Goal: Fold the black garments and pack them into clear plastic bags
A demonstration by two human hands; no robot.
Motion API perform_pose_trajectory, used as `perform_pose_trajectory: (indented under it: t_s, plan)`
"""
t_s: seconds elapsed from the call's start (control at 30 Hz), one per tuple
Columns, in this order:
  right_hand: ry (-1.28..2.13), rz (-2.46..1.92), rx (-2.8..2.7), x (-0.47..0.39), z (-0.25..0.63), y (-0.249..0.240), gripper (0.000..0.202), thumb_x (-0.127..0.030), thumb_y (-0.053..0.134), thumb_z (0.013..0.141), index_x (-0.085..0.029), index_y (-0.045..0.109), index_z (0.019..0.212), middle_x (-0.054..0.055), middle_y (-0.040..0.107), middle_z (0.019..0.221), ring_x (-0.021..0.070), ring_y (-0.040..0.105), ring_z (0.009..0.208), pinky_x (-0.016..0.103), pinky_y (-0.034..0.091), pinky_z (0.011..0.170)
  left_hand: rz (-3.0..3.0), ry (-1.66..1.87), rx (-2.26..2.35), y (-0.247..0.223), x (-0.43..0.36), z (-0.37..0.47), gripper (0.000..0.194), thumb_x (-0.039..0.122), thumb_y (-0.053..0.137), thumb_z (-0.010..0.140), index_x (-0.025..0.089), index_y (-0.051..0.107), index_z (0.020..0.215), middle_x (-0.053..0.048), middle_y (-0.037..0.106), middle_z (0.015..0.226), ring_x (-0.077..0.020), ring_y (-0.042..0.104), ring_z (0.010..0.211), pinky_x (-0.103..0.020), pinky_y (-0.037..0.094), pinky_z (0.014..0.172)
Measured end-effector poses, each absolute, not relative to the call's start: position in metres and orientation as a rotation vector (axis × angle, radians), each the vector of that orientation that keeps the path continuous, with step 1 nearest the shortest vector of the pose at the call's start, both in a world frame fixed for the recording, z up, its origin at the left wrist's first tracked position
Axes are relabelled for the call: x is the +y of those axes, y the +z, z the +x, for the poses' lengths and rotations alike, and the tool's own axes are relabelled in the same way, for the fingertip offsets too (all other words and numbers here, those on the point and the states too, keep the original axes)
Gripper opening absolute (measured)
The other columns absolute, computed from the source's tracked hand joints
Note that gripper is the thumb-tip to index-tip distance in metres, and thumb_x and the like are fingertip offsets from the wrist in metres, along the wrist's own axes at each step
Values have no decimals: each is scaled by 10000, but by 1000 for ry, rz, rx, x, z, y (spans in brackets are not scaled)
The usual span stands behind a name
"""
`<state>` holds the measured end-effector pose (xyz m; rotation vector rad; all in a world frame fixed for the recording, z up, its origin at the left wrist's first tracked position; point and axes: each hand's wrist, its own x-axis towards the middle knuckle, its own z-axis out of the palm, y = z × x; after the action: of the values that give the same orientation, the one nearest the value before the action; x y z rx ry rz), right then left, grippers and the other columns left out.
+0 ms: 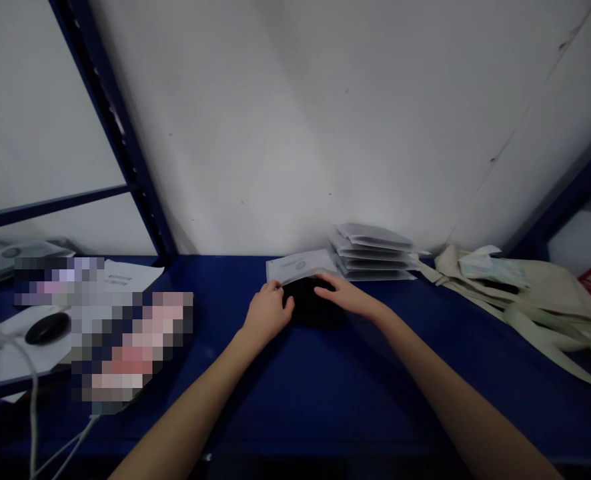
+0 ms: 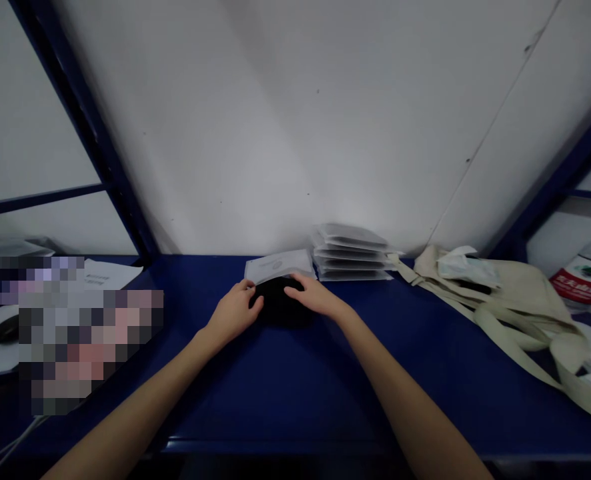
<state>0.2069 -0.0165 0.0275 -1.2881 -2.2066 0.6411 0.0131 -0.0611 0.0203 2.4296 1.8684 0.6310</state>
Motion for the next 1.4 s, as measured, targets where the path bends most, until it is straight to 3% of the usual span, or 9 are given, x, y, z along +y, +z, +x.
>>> perform_pose_trajectory:
  t_s: [0.13,0.3,0.4,0.57,0.67,0.93,1.1,1.23,1.4]
  plan:
    - [633,-1292,-2237,-25,212,36,428,-302,518,824,-190,536,1237,80,538,1295,226,493,1187,407,361,1022,2436,617,1873,23,-63,12,359,302,378,883,88,659,943,-123,585,1088,-228,552,1018,-301,452,866]
    - [157,-1378,-2201,-43,203,50,367,-252,453,837,-152,606,1156,96,626,1172,228,566,1090,395,403,980,2449,615,1860,24,-65,11,360,301,376,886,88,660,944,-127,580,1101,-220,563,990,-298,460,853]
    - [111,-1382,-2318,-57,196,55,367,-286,463,831,-173,619,1143,85,613,1193,228,545,1119,389,393,987,2456,607,1853,24,-65,10,364,295,376,886,80,659,962,-131,580,1108,-225,558,1002,-296,454,868]
    - [422,-1494,-2669,-72,185,51,755,-475,590,731,-135,385,1373,144,288,1458,310,243,1342,481,249,1064,2467,596,1793,26,-63,7,390,303,351,895,82,652,1007,-124,565,1184,-230,527,1066,-319,419,935]
    - [392,-1516,-2688,-71,181,42,780,-444,595,734,-169,314,1408,122,204,1489,313,153,1367,526,188,1071,2480,567,1776,27,-61,5,419,346,331,902,97,641,1033,-125,503,1300,-272,458,1174,-385,392,967]
    - [279,-1519,-2619,-63,180,28,683,-353,571,761,-167,363,1385,160,249,1470,302,215,1352,520,211,1063,2446,573,1776,21,-53,8,523,474,348,885,98,524,1204,-168,416,1378,-294,402,1250,-420,362,987]
    - [172,-1502,-2638,-55,175,22,639,-301,466,828,-124,287,1416,161,230,1477,275,206,1358,476,211,1077,2447,576,1632,17,-48,4,523,437,375,871,100,465,1261,-147,382,1406,-258,352,1291,-380,364,997]
    - [-20,-1433,-2686,-43,172,16,572,-205,380,850,-124,300,1410,155,266,1468,270,245,1346,466,240,1065,2475,582,1576,14,-45,-1,526,413,399,863,88,441,1275,-154,382,1402,-239,344,1299,-355,335,1029]
    - [-118,-1332,-2684,-24,171,9,552,-192,365,845,-96,335,1388,164,324,1441,276,276,1332,476,264,1049,2493,588,1570,13,-41,-5,557,407,415,861,77,395,1309,-160,380,1400,-239,345,1299,-357,339,1031]
